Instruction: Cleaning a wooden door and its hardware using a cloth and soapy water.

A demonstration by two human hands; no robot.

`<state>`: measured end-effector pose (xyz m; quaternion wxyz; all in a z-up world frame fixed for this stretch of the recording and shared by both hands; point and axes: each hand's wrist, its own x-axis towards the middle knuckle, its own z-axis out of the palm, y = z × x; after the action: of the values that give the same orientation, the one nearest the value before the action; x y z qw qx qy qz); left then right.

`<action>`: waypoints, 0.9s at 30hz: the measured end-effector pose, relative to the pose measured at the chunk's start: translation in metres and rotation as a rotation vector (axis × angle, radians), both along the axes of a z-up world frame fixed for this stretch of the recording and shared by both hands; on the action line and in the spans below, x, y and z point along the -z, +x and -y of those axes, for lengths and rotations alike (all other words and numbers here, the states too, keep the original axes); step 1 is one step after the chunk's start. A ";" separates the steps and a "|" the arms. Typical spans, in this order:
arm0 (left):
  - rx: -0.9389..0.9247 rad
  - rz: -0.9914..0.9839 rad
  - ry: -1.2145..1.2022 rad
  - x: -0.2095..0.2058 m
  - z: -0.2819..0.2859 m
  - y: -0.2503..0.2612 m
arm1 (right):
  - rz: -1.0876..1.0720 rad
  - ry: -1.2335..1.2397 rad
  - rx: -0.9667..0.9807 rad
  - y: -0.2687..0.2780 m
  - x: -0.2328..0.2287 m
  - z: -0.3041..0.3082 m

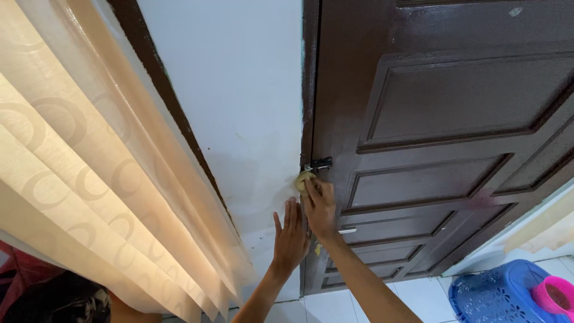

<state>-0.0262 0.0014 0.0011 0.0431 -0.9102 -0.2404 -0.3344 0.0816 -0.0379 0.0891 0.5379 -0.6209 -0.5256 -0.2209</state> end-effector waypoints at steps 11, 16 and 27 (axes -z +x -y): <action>0.046 -0.024 -0.088 0.000 -0.011 -0.010 | -0.044 -0.214 -0.004 0.017 0.117 0.005; -0.007 -0.143 -0.032 -0.014 -0.008 -0.015 | -0.289 -0.177 -0.006 0.001 0.031 -0.001; 0.045 -0.146 -0.159 -0.010 -0.007 -0.011 | 0.057 -0.128 -0.032 0.027 0.076 -0.002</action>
<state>-0.0371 0.0084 0.0112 -0.0194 -0.9378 -0.2422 -0.2479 0.1086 -0.0355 0.0131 0.4854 -0.6389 -0.5638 -0.1958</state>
